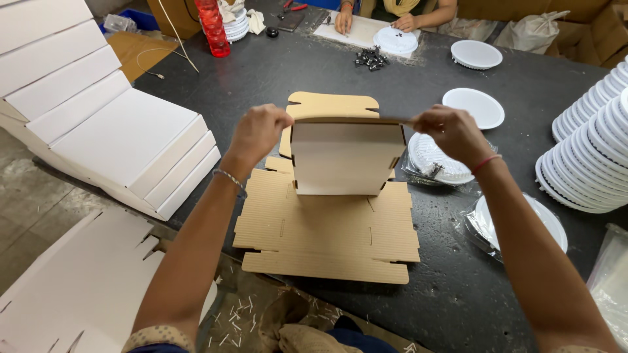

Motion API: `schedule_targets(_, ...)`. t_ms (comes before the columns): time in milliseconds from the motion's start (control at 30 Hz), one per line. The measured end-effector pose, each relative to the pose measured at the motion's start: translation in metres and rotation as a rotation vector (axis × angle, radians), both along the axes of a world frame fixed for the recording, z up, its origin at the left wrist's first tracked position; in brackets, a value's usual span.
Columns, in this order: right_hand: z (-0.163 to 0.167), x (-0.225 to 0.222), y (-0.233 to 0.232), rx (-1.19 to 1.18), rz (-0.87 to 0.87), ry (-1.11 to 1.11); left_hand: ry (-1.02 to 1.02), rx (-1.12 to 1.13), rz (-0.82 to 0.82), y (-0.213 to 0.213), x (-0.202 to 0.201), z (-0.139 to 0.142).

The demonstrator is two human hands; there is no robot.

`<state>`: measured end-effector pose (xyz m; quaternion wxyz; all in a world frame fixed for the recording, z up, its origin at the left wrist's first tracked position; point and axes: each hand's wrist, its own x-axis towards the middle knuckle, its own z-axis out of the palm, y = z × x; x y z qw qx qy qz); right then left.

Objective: The person folds flat cardboard boxes into shape, inserts a white inner box into each, and places plastic-wrapped round LED ceiling light fixtures into the boxes one at a time. They close each box and stack the packed boxes on the workbench.

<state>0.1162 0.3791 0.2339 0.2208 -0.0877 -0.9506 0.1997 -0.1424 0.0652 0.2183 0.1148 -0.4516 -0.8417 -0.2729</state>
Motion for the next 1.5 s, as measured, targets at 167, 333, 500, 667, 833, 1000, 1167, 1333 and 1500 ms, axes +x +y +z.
schedule_targets(167, 0.016, -0.017, -0.013, -0.394, -0.103, -0.055, -0.14, 0.103, 0.117, 0.022, 0.002, 0.013)
schedule_targets(333, 0.021, -0.019, -0.032, -0.434, -0.18, -0.061, -0.232, 0.144, 0.111, 0.022, 0.008, 0.011)
schedule_targets(500, 0.022, -0.016, -0.038, -0.426, -0.213, -0.07, -0.229, 0.195, 0.088, 0.021, 0.014, 0.01)
schedule_targets(667, 0.017, -0.014, -0.036, -0.309, -0.209, -0.056, -0.224, 0.22, 0.083, 0.022, 0.011, 0.001)
schedule_targets(833, 0.015, -0.015, -0.046, -0.191, -0.191, -0.021, -0.131, 0.336, 0.055, 0.021, 0.012, -0.004)
schedule_targets(1000, 0.014, -0.009, -0.058, -0.186, -0.201, 0.037, -0.254, 0.402, 0.035, 0.01, 0.026, 0.0)
schedule_targets(1167, -0.01, -0.001, -0.063, -0.1, -0.218, 0.183, -0.139, 0.502, -0.007, 0.002, 0.041, -0.016)
schedule_targets(1333, -0.052, 0.017, -0.072, 0.08, -0.177, 0.339, 0.286, 0.396, -0.041, -0.02, 0.049, -0.052)
schedule_targets(1500, -0.072, 0.022, -0.067, 0.063, -0.179, 0.312, 0.295, 0.301, -0.065, -0.03, 0.05, -0.069)
